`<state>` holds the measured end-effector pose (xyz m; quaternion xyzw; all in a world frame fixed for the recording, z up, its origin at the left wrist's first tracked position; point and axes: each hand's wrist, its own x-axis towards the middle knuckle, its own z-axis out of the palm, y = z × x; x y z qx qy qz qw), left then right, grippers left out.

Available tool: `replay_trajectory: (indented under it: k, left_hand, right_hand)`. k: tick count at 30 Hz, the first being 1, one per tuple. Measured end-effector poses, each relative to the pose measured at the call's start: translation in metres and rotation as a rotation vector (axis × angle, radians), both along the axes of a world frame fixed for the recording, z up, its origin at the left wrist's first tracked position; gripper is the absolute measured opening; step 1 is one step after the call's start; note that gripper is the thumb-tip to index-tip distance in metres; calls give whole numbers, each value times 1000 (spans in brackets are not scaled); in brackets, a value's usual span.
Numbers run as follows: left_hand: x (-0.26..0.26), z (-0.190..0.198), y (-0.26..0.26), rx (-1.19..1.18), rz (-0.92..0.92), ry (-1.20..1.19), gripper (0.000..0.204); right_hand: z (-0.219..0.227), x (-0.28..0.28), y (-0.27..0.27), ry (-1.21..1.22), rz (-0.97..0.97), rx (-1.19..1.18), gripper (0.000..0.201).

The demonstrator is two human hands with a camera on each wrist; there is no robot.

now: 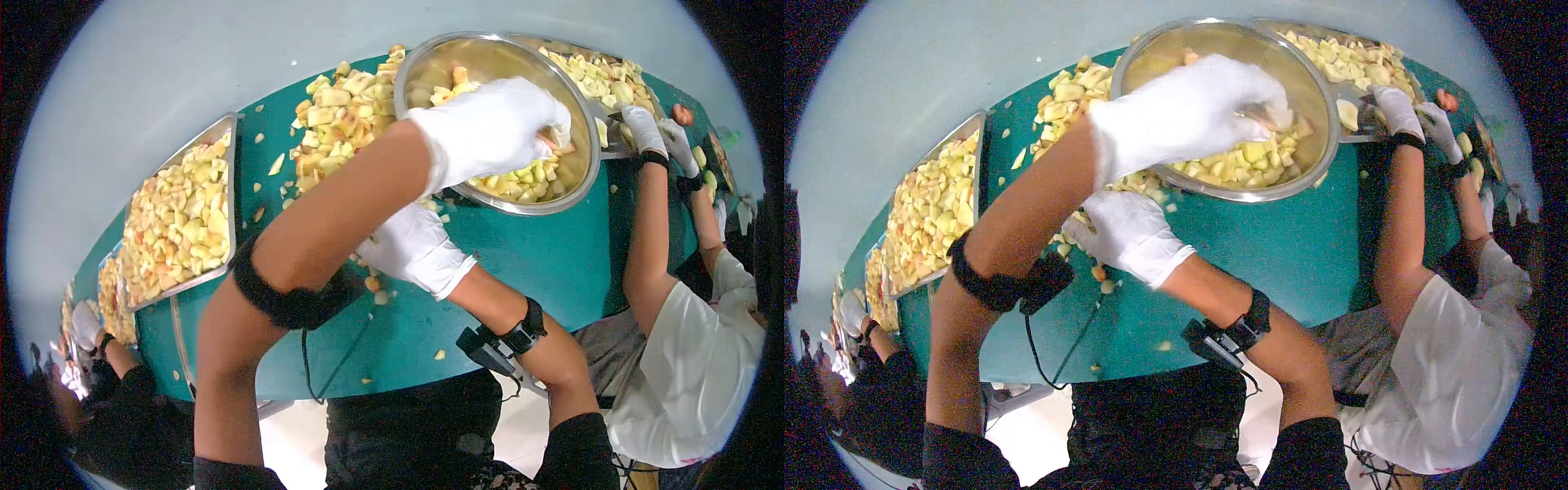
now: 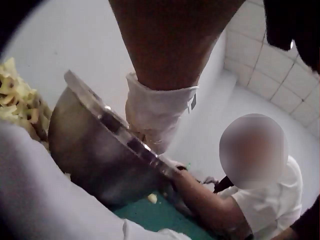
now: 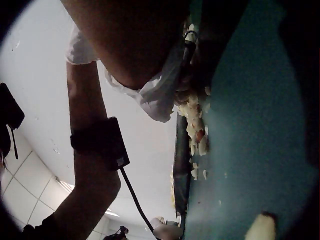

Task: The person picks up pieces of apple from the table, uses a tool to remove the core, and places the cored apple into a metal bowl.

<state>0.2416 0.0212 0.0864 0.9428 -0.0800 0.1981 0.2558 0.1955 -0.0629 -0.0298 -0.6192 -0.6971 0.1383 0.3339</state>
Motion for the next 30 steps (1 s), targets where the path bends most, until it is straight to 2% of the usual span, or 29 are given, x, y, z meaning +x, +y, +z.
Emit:
replay_trajectory:
  k: [1,3,4,6,8,10,11,13,16,18,22,23,24,28,30]
  left_hand:
    - [-13,6,3,9,13,-73,21]
    - [-48,14,0,23,34,-224,22]
    - [-66,19,-3,-23,70,-206,21]
    - [-107,26,-12,-117,144,-167,20]
    - [-147,16,-16,-460,215,-143,31]
    - [-181,9,-29,-908,406,-155,30]
    - [-195,-2,-25,-1017,378,-188,31]
    - [-219,-38,-12,-1232,320,-268,33]
    - [-225,-77,-15,-1558,314,-532,37]
    - [-230,-97,-8,-1634,229,-499,39]
    - [-237,-122,-5,-1796,161,-500,35]
    - [-236,-123,-6,-1822,136,-483,35]
    - [-235,-121,-7,-1848,108,-466,34]
    - [-232,-123,-11,-1877,297,-361,35]
    - [-233,-120,-14,-1877,216,-363,35]
  right_hand:
    - [3,0,2,1,-20,-46,33]
    - [2,0,2,28,-24,137,33]
    - [0,-1,1,41,-27,228,33]
    - [-4,-1,0,33,-39,235,33]
    - [-3,-1,-2,40,-43,289,34]
    - [12,-1,-1,74,-22,-38,35]
    - [20,-2,-1,90,-7,-204,35]
    - [28,-3,-4,66,-31,-176,37]
    - [35,-4,-3,99,-89,-132,35]
    - [35,-6,-3,190,-161,-46,31]
    - [42,-10,-4,422,-125,-49,22]
    - [42,-12,-5,442,-97,-20,28]
    - [40,-12,-5,429,-70,-6,29]
    - [37,-9,-6,323,-12,59,33]
    - [36,-7,-6,274,3,73,35]
